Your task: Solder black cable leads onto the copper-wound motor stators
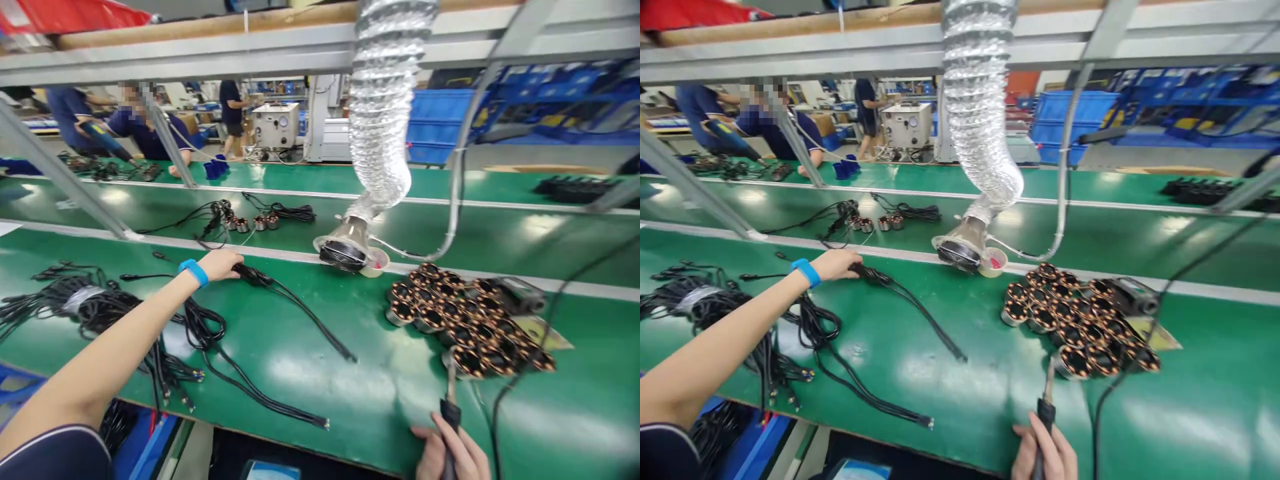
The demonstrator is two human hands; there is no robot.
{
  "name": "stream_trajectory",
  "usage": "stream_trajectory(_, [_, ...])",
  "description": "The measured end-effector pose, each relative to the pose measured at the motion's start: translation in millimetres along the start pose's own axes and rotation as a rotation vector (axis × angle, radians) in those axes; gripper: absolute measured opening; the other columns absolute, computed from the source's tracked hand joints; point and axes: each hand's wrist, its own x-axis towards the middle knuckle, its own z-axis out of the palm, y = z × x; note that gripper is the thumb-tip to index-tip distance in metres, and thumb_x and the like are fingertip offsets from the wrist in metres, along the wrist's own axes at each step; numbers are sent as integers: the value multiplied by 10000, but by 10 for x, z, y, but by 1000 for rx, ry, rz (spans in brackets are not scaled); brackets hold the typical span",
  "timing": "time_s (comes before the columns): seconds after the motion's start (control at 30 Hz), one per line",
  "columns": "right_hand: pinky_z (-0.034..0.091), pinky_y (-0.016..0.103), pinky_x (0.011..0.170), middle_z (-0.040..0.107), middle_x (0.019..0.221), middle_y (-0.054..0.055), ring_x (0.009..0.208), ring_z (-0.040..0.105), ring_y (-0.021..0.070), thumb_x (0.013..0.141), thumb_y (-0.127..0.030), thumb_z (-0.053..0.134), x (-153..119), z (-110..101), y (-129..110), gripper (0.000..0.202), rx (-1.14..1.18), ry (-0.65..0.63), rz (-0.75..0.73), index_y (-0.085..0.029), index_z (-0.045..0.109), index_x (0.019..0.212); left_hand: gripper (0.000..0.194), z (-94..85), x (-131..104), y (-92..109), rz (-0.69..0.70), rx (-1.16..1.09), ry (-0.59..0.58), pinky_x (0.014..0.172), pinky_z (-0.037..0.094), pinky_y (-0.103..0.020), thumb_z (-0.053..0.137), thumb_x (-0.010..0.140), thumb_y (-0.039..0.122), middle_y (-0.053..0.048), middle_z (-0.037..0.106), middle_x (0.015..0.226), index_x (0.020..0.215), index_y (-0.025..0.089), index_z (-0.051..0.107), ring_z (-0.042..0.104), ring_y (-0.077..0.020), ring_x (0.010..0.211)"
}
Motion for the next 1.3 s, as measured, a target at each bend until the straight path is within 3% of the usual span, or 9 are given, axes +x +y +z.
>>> stream_trajectory(0.13, [512, 334, 715, 697, 739, 60, 819, 661, 242, 970, -260, 523, -40, 29, 5, 196, -48, 35, 22, -179, 656, 1089, 366, -70, 70, 487, 41, 4, 73, 793, 492, -330, 590, 838, 169, -125, 671, 1092, 1203, 166, 611, 666, -264, 933])
stream_trajectory(0.33, [538, 275, 664, 693, 823, 59, 709, 688, 170, 961, -179, 526, -75, -2, -42, 227, 32, 16, 34, -170, 621, 1168, 305, -206, 191, 1583, 277, -123, 147, 713, 497, -301, 549, 934, 347, -81, 606, 1148, 1206, 219, 603, 675, -216, 844])
stream_trajectory(0.5, [555, 237, 626, 685, 954, 77, 646, 683, 122, 961, -124, 501, -47, -11, -87, 299, 112, -6, 65, -189, 592, 1239, 349, -182, 658, 2159, 139, -181, 155, 736, 499, -334, 575, 929, 369, -137, 557, 1237, 1219, 178, 605, 682, -260, 899])
stream_trajectory(0.6, [560, 227, 605, 657, 991, 82, 640, 684, 111, 969, -131, 485, -55, -4, -93, 284, 109, 5, 91, -201, 603, 1217, 270, -161, 804, 2266, 136, -220, 141, 761, 494, -333, 533, 956, 337, -122, 598, 1178, 1156, 183, 629, 674, -265, 949])
stream_trajectory(0.67, [562, 226, 602, 640, 1017, 87, 688, 697, 122, 971, -140, 477, -60, 2, -89, 272, 93, -5, 89, -209, 615, 1195, 202, -143, 749, 2294, 176, -218, 136, 747, 486, -316, 508, 968, 302, -95, 630, 1090, 1065, 191, 646, 676, -245, 919])
stream_trajectory(0.83, [575, 294, 736, 615, 1117, 103, 903, 700, 190, 959, -155, 501, 126, 47, -148, 315, 62, -90, 94, -230, 593, 1251, 172, -49, 233, 2298, 308, -233, 69, 696, 462, -301, 480, 972, 298, -70, 655, 986, 941, 195, 615, 671, -223, 835])
stream_trajectory(1.07, [525, 415, 914, 554, 1242, 140, 1089, 607, 261, 952, -155, 451, 925, 476, -298, 392, 105, -204, 108, -229, 525, 1331, 219, 41, -342, 2191, 357, -417, -82, 654, 412, -309, 539, 909, 327, -47, 656, 817, 733, 209, 593, 624, -221, 742])
stream_trajectory(1.17, [485, 472, 969, 533, 1267, 162, 1131, 563, 289, 924, -122, 465, 1175, 792, -260, 399, 15, -228, 123, -201, 539, 1308, 248, 1, -364, 2163, 319, -633, -73, 672, 408, -302, 598, 861, 415, -42, 633, 814, 731, 205, 623, 590, -203, 733])
stream_trajectory(1.3, [449, 531, 970, 550, 1178, 164, 1080, 551, 303, 883, -65, 486, 1263, 1039, -196, 380, -31, -272, 139, -187, 582, 1229, 422, -88, -253, 2192, 60, -1165, 103, 627, 381, -272, 548, 865, 564, -35, 595, 892, 1024, 184, 641, 515, -154, 688])
